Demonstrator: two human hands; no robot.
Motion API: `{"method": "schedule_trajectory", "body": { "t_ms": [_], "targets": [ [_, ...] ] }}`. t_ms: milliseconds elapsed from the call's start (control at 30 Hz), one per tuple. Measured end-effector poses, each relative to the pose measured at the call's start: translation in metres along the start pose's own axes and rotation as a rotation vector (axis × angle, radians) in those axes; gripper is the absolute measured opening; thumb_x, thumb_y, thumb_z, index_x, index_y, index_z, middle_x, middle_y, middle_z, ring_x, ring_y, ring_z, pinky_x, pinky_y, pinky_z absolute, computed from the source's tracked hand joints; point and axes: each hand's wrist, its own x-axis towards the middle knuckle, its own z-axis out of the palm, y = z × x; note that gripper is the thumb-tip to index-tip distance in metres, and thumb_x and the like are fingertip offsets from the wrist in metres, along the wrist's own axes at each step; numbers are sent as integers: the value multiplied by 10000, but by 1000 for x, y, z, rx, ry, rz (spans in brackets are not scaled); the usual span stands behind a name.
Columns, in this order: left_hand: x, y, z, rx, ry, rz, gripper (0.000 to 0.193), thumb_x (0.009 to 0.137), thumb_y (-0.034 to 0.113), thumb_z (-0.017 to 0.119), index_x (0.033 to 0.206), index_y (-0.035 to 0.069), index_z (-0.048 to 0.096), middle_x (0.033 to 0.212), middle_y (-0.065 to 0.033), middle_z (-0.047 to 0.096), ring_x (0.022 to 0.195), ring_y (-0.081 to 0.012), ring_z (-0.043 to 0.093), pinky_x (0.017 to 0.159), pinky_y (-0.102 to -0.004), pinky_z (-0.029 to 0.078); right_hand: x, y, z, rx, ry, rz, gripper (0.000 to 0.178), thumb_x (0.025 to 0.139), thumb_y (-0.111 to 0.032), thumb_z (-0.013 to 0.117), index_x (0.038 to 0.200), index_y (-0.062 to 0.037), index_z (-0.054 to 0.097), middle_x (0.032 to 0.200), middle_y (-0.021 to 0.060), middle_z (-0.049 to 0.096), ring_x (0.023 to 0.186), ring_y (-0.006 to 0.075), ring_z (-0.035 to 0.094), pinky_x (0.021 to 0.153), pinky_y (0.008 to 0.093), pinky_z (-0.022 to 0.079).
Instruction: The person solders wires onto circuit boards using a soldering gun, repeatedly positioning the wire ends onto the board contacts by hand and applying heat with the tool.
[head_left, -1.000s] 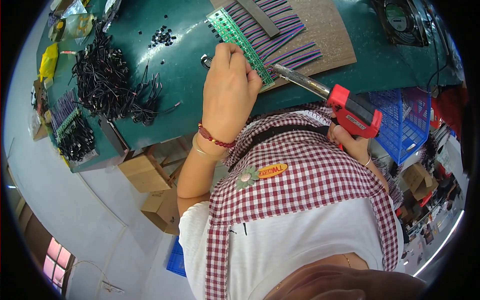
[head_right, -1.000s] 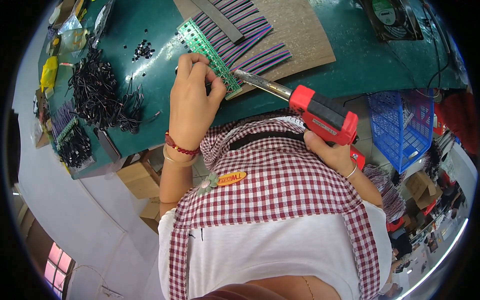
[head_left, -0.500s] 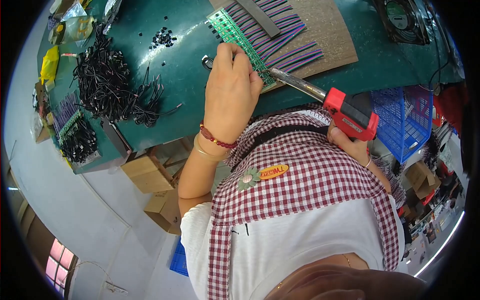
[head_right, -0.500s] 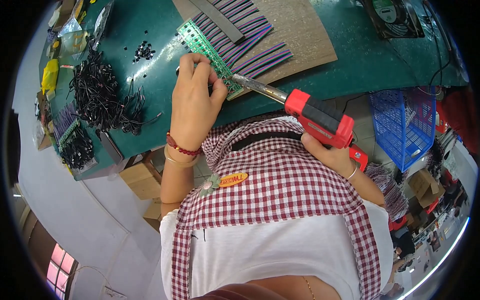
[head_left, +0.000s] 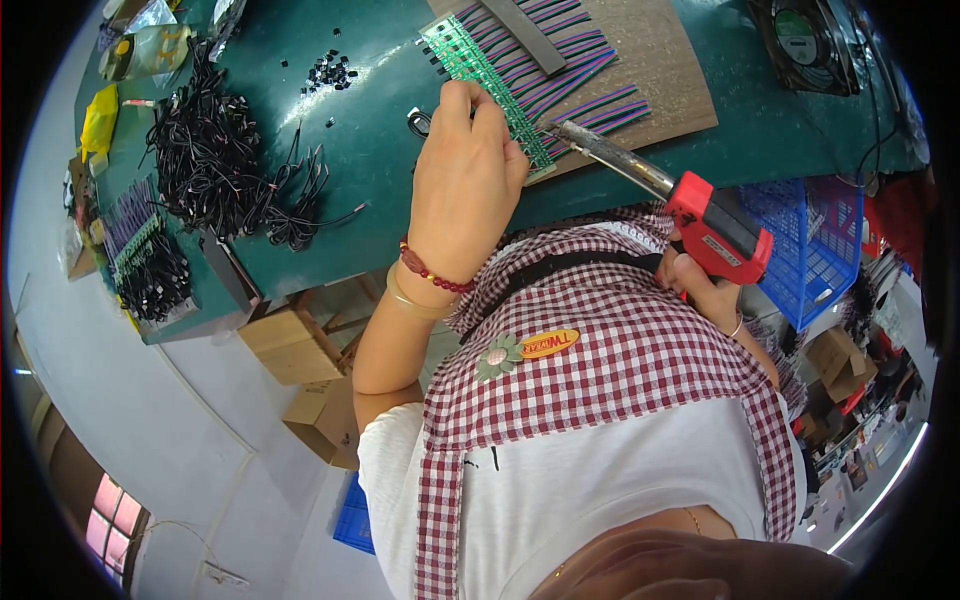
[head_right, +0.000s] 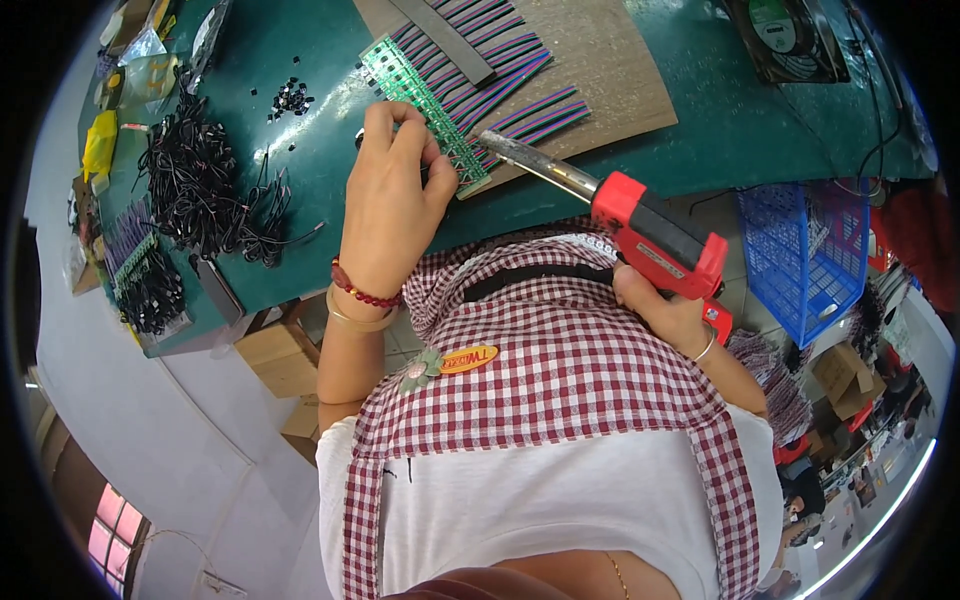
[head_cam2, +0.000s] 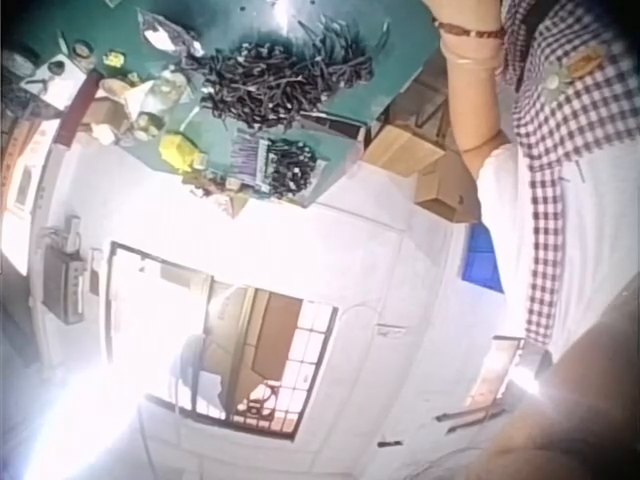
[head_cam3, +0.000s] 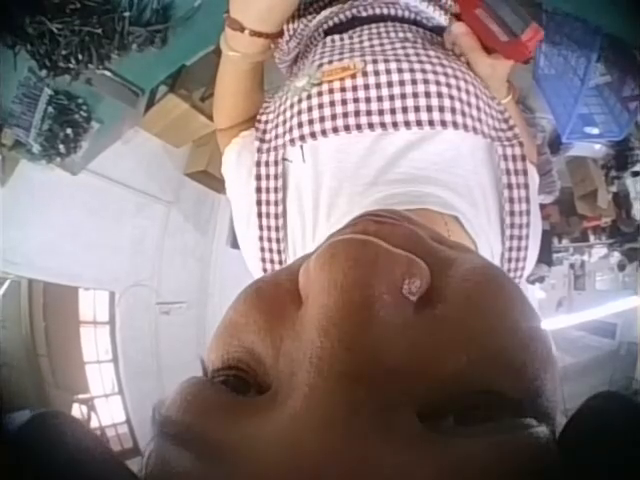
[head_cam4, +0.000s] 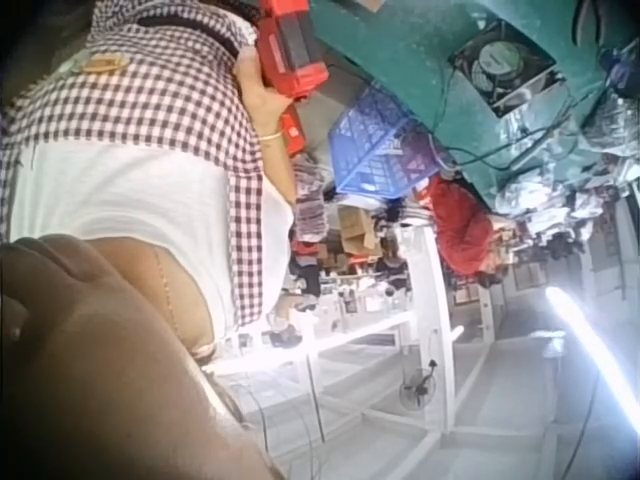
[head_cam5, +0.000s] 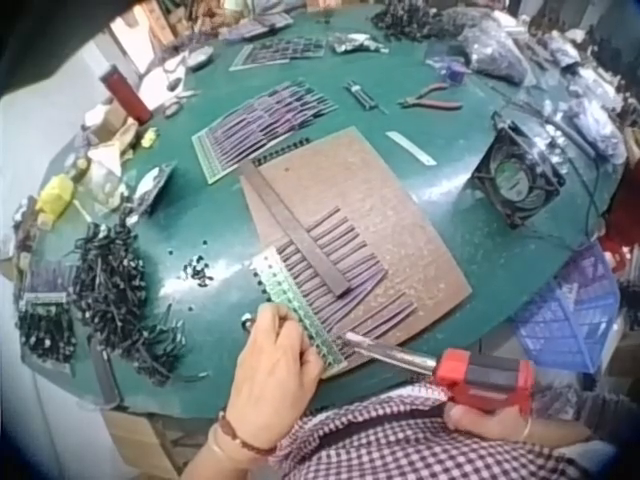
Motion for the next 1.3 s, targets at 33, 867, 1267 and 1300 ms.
{"method": "schedule_trajectory", "body": {
  "t_ms": [33,867,1267,1300],
  "targets": [
    [0,0,0,1,0,4,118,733,7,615,799,-25,523,1026,-149,498,775,-322,577,659,-393,492,0,-1,2,65,28,12,228,854,-12,645,1070,16,580,785,50,607,647,112,566,591,250,470],
    [-38,-47,-60,-272,256,-38,50,823,-12,641,852,-14,600,770,-62,564,643,-119,541,589,-223,436,58,-70,42,162,12,-208,408,847,-90,591,1215,19,452,739,79,541,517,106,449,511,253,398],
    [-17,24,-34,-1336,-148,-410,92,911,100,604,899,12,582,753,50,545,586,11,439,488,-161,309,86,-81,101,-93,-101,-434,182,824,-32,668,1000,-23,626,896,8,652,771,66,601,673,228,497],
    [-16,24,-34,-1336,-176,-436,84,908,93,604,898,12,581,745,53,543,583,12,438,485,-162,312,87,-81,102,-88,-107,-472,183,822,-29,667,1001,-28,628,888,4,652,770,62,601,668,227,497]
  ]
}}
